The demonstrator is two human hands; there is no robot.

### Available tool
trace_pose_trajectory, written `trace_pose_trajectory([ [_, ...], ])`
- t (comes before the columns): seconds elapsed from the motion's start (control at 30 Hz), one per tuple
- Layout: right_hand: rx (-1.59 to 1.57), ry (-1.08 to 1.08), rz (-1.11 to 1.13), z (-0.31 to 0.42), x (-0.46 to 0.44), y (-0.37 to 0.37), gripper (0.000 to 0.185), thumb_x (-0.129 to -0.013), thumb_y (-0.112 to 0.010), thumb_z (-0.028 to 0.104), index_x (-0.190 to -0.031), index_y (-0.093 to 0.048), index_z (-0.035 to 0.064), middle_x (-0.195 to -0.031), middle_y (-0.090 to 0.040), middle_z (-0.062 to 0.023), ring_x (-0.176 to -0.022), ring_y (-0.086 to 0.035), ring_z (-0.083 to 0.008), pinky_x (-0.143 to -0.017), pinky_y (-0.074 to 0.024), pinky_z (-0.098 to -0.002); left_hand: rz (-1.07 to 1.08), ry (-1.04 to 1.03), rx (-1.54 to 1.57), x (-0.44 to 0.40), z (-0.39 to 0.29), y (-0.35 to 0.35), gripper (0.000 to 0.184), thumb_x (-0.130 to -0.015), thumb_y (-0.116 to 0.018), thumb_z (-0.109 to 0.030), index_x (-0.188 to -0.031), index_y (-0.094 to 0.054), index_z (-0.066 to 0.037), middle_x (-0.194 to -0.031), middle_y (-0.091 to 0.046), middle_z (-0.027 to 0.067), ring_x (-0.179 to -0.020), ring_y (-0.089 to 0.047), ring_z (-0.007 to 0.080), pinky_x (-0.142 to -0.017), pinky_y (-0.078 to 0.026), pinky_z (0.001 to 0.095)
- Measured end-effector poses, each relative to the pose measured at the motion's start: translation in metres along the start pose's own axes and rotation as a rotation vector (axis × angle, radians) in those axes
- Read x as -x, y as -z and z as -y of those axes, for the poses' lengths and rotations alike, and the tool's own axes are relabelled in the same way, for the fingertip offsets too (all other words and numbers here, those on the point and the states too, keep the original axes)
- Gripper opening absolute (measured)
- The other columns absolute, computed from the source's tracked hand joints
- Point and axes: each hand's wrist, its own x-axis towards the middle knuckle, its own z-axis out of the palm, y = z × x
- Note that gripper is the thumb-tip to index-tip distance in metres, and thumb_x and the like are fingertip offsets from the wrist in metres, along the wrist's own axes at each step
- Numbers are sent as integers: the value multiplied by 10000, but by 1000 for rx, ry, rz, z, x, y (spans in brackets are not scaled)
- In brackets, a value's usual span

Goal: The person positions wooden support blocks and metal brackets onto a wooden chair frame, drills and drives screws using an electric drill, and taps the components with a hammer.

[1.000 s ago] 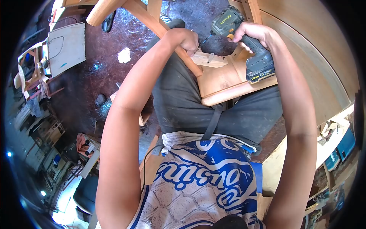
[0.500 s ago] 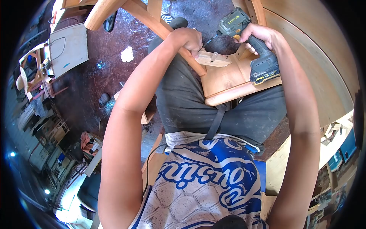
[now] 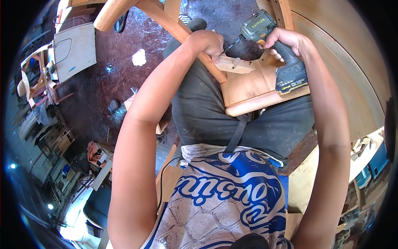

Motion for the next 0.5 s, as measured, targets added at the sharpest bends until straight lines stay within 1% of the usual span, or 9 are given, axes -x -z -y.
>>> trace_pose_trajectory([
  [0.07, 2, -1, 11, -3, -6, 3, 253, -815, -664, 207, -1028, -658, 70, -602, -575, -18, -461, -503, -115, -421, -417, -278, -37, -28, -9, -1, 1, -1, 313, -698, -849, -275, -940, -799, -84, -953, -758, 120, -922, -698, 305, -807, -525, 417],
  [0.1, 4, -1, 22, -2, -6, 4, 256, -814, -667, 211, -1028, -657, 71, -602, -574, -16, -462, -505, -114, -421, -417, -277, -38, -29, -9, -1, 0, 0, 313, -698, -849, -275, -940, -799, -84, -953, -758, 120, -922, -698, 305, -807, -525, 417],
  [0.2, 11, 11, 32, -3, -7, 5, 253, -812, -676, 220, -1020, -657, 78, -600, -572, -12, -466, -508, -113, -429, -424, -280, -39, -3, -5, 3, -4, 1, 322, -703, -853, -281, -957, -800, -90, -964, -759, 119, -933, -700, 310, -816, -526, 420],
  [0.27, -6, 1, 39, -3, -7, 5, 249, -801, -695, 219, -1006, -664, 81, -604, -572, -18, -464, -510, -117, -424, -425, -282, 12, 18, -48, 6, -8, 4, 402, -722, -853, -291, -1075, -785, -109, -1111, -744, 144, -1063, -688, 339, -900, -535, 433],
  [0.3, -24, -9, 46, -4, -8, 5, 246, -791, -715, 219, -991, -670, 84, -607, -573, -24, -461, -513, -121, -419, -426, -284, 12, 18, -47, 7, -8, 3, 402, -722, -853, -291, -1075, -785, -109, -1111, -744, 144, -1063, -688, 339, -900, -535, 433],
  [0.4, -90, -52, 51, -7, -11, 8, 241, -797, -712, 210, -999, -657, 91, -614, -578, -27, -465, -518, -120, -429, -443, -287, 33, 5, -44, 5, -6, 4, 407, -720, -851, -303, -1076, -786, -118, -1113, -744, 141, -1060, -691, 336, -899, -537, 433],
  [0.47, -88, -77, 47, -8, -18, 9, 244, -799, -712, 211, -1005, -653, 95, -620, -580, -26, -469, -519, -118, -432, -443, -286, -44, -23, -76, 1, -2, -1, 291, -698, -841, -281, -932, -805, -112, -908, -760, 105, -904, -706, 304, -801, -528, 432],
  [0.5, -86, -100, 49, -7, -22, 7, 247, -801, -712, 213, -1011, -650, 100, -626, -581, -25, -472, -519, -115, -435, -444, -285, -44, -22, -75, 0, -1, -5, 291, -698, -841, -281, -932, -805, -112, -908, -760, 105, -904, -706, 304, -801, -528, 432],
])
